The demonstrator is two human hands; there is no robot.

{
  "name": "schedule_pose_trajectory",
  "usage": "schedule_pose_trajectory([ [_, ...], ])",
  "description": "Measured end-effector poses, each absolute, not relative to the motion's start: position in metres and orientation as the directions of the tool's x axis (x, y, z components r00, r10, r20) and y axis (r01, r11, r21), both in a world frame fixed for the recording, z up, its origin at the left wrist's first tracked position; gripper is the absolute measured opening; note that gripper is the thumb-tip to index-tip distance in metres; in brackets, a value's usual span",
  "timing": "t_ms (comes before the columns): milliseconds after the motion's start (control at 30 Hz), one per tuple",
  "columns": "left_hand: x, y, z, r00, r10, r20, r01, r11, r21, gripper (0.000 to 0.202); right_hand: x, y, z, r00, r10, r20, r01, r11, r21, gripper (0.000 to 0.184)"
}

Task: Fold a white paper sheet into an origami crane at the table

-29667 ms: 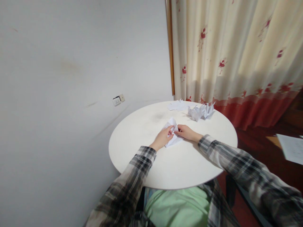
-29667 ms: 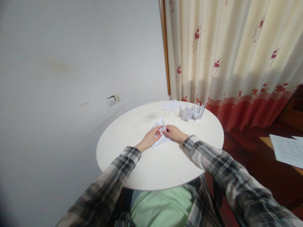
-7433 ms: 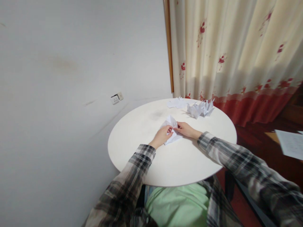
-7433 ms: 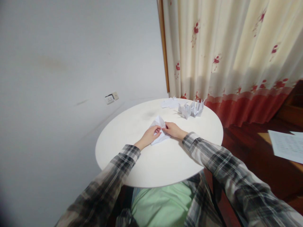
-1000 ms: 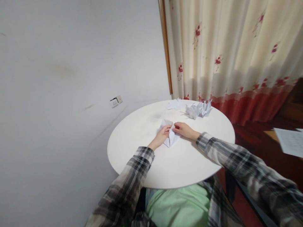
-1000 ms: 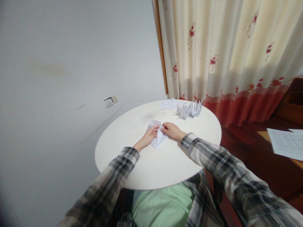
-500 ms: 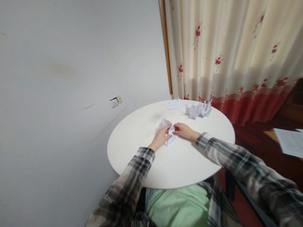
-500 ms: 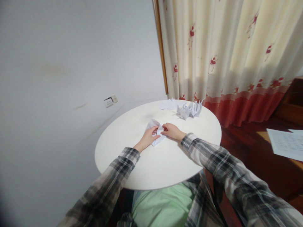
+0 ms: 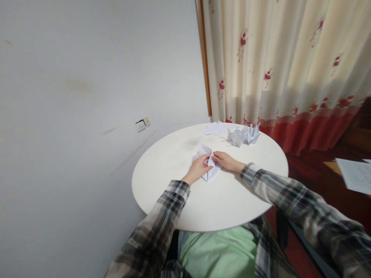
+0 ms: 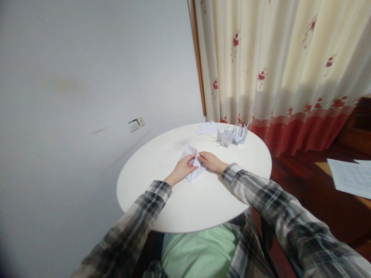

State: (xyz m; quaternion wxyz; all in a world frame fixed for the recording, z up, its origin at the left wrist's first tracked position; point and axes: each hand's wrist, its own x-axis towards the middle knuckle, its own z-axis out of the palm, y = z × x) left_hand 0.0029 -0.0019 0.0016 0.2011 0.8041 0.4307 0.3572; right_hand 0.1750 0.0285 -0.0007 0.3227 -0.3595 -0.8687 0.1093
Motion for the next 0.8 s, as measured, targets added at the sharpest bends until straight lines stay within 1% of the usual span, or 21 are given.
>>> schedule_pose_trajectory([
  [133,0.0031,0.0003,-0.001,0.364,0.828,0.426,0.526,-0.56,0.64,0.047,0.1752,0.0275,-0.0001,-0.528,0.7,0.481,0.509,0.714,-0.481,0.032],
  [267,0.0026,0.0026,-0.0031,0.362,0.816,0.451,0.518,-0.579,0.63,0.049,0.1753,0.0268,0.0009,-0.538,0.683,0.494,0.469,0.729,-0.498,0.034],
  [467,0.0018,0.0016,-0.0027,0.324,0.816,0.479,0.551,-0.574,0.605,0.057,0.1756,0.0266,0.0015,-0.528,0.709,0.469,0.505,0.705,-0.498,0.035],
  [600,0.0014,0.0004,-0.0017,0.333,0.814,0.475,0.561,-0.576,0.594,0.064,0.1758,0.0256,0.0005,-0.512,0.726,0.459,0.516,0.687,-0.512,0.035],
  [800,0.0016,0.0003,-0.0015,0.331,0.821,0.465,0.568,-0.567,0.597,0.066,0.1761,0.0239,0.0,-0.475,0.744,0.47,0.513,0.668,-0.539,0.041],
])
